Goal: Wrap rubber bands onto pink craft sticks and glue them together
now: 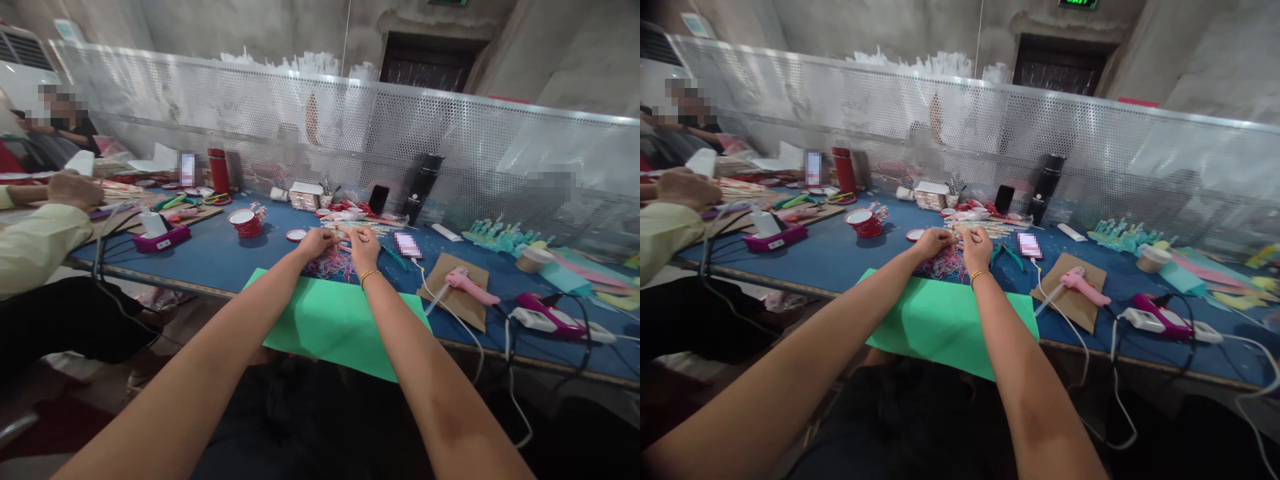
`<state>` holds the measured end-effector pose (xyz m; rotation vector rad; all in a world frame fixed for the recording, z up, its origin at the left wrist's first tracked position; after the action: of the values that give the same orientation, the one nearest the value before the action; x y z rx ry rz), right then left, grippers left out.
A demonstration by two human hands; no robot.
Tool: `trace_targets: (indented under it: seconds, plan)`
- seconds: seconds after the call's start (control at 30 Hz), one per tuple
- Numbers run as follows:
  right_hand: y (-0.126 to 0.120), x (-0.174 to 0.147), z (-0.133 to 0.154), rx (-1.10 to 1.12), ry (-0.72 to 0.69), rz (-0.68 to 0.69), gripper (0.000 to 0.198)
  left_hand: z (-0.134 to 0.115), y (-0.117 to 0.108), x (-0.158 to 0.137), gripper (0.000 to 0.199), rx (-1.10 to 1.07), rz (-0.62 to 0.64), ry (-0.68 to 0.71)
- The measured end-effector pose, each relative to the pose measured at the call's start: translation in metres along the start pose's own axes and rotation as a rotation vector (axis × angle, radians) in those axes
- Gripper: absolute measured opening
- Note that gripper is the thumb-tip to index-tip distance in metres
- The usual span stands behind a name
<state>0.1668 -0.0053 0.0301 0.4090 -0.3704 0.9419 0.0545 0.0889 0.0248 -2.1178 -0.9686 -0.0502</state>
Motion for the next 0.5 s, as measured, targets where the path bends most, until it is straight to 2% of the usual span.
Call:
trace_targets:
  seconds: [0.1, 0.23, 0.4, 0.5]
  plan:
    - [0.0012, 0.0007, -0.0034, -0.008, 0.010, 0.012, 0.022, -0.0035, -0.0005, -0.0008, 0.045, -0.005, -0.001, 0.024]
    - [-0.0038, 0.0009, -0.0044, -0.004, 0.017, -0.027, 0.022, 0.0005, -0.0009, -0.0015, 0.044, -0.015, -0.009, -0.022]
    - [0.0034, -0.0013, -0.0013, 0.023, 0.033, 0.029, 0.022, -0.0012, 0.0005, -0.0005, 0.044, -0.033, 0.000, 0.011]
    - [-0.0004, -0.0025, -0.0012, 0.031, 0.046, -0.010, 0.021, 0.0016, -0.0005, -0.0007, 0.045, -0.036, -0.014, -0.024]
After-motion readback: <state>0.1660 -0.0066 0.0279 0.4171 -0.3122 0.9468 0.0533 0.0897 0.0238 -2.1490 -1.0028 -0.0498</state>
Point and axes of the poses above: each hand's wrist, its own x-axis towards the middle knuckle, its own y-axis out of the palm, z = x × y, the point moved 10 cm from there along x, towards the middle knuckle, and after that the axes turned 5 degrees about z, right-handed, at the moved point
